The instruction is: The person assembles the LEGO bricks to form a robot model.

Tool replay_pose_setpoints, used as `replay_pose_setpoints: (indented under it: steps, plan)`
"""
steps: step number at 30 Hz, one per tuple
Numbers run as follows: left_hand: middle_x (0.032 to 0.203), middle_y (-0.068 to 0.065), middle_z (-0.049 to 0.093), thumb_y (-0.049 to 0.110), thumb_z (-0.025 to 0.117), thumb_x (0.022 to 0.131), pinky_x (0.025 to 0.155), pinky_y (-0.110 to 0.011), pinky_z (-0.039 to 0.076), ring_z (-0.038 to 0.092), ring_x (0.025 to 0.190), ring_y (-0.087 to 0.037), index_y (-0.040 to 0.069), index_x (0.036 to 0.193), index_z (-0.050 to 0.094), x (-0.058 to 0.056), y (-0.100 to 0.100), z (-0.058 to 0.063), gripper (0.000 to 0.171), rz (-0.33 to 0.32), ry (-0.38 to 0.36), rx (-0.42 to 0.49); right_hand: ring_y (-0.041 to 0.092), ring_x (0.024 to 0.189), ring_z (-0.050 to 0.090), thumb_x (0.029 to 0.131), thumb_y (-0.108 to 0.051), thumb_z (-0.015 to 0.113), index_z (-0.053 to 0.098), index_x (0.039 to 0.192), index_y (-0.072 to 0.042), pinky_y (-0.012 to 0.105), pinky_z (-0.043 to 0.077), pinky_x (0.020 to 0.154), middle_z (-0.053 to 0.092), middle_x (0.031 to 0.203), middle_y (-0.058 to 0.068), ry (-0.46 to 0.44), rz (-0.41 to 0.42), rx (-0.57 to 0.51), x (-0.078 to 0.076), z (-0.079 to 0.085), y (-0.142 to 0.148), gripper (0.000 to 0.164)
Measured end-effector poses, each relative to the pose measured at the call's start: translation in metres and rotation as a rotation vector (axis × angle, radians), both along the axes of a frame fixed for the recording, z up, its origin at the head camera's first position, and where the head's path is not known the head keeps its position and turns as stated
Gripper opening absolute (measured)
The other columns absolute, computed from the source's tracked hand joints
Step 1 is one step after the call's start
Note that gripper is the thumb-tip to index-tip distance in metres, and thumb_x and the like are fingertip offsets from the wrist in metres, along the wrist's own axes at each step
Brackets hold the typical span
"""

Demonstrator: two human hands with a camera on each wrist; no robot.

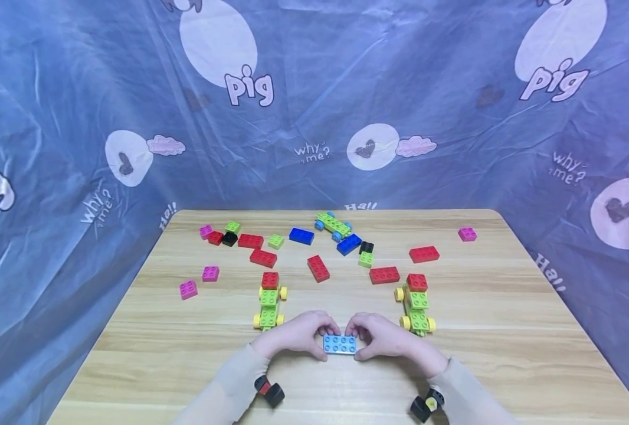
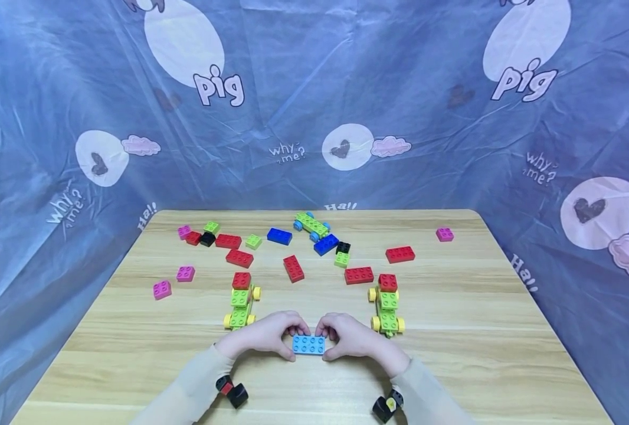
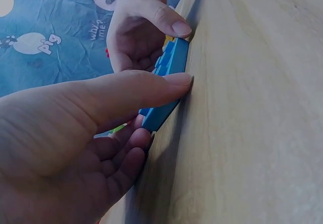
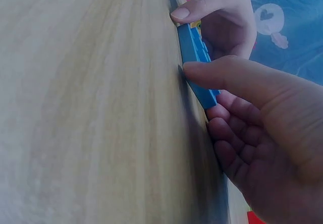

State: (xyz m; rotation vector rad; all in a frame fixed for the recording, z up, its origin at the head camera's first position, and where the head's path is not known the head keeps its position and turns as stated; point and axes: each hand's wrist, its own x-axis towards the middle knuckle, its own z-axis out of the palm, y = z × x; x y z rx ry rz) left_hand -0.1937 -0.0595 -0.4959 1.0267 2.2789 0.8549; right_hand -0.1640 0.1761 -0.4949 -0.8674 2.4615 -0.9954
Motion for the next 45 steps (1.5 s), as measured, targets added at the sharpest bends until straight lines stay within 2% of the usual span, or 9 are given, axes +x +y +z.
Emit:
replay_pose_setpoints:
  steps: [19,25,31,33,38,45]
  plan:
    - [0.103,0.007,0.060,0.013,0.085,0.069,0.087,-0.017,0.044,0.052,0.092,0.000,0.011,0.114,0.065,0.000,-0.003,0.001,0.049,-0.031,0.005,0.023,0.001,0.075,0.048,0.068,-0.020,0.082,0.063,0.098,-0.015,0.019,0.044,0.069,0.054,0.082,-0.011,0.013,0.007,-0.018,0.002,-0.001,0.002,0.036]
    - [0.102,0.009,0.060,0.014,0.085,0.069,0.086,-0.016,0.043,0.051,0.092,0.001,0.012,0.114,0.066,0.001,-0.002,0.002,0.049,-0.025,0.011,0.012,0.002,0.079,0.050,0.069,-0.022,0.083,0.064,0.101,-0.014,0.020,0.045,0.073,0.056,0.085,-0.010,-0.007,0.008,-0.018,0.003,0.003,0.005,0.038]
    - [0.100,0.010,0.059,0.013,0.085,0.069,0.087,-0.016,0.043,0.051,0.091,0.002,0.012,0.114,0.066,0.001,-0.002,0.001,0.049,-0.013,-0.009,0.014,0.006,0.089,0.058,0.074,-0.026,0.081,0.064,0.104,-0.013,0.025,0.050,0.082,0.064,0.096,-0.007,0.012,-0.007,-0.035,0.003,0.010,0.006,0.037]
    - [0.100,0.010,0.059,0.012,0.085,0.068,0.087,-0.016,0.043,0.051,0.091,0.002,0.012,0.113,0.066,0.001,-0.002,0.001,0.049,-0.015,-0.011,0.018,0.009,0.092,0.060,0.076,-0.024,0.079,0.064,0.105,-0.012,0.027,0.051,0.084,0.066,0.099,-0.005,0.025,-0.027,-0.036,0.002,0.015,0.006,0.034]
    - [0.103,0.007,0.061,0.012,0.085,0.068,0.087,-0.017,0.044,0.052,0.092,0.001,0.010,0.114,0.066,0.000,-0.002,0.001,0.049,-0.016,-0.024,0.032,0.013,0.093,0.062,0.078,-0.019,0.076,0.065,0.103,-0.010,0.030,0.053,0.083,0.067,0.098,0.000,0.126,-0.098,0.013,-0.005,0.030,0.008,0.029]
    - [0.102,0.008,0.060,0.013,0.085,0.069,0.087,-0.017,0.044,0.051,0.091,0.001,0.011,0.114,0.065,0.000,-0.002,0.002,0.049,-0.013,-0.028,0.024,0.019,0.093,0.064,0.078,-0.010,0.077,0.066,0.103,-0.008,0.037,0.054,0.083,0.068,0.098,0.004,0.227,-0.241,0.095,-0.026,0.045,0.012,0.028]
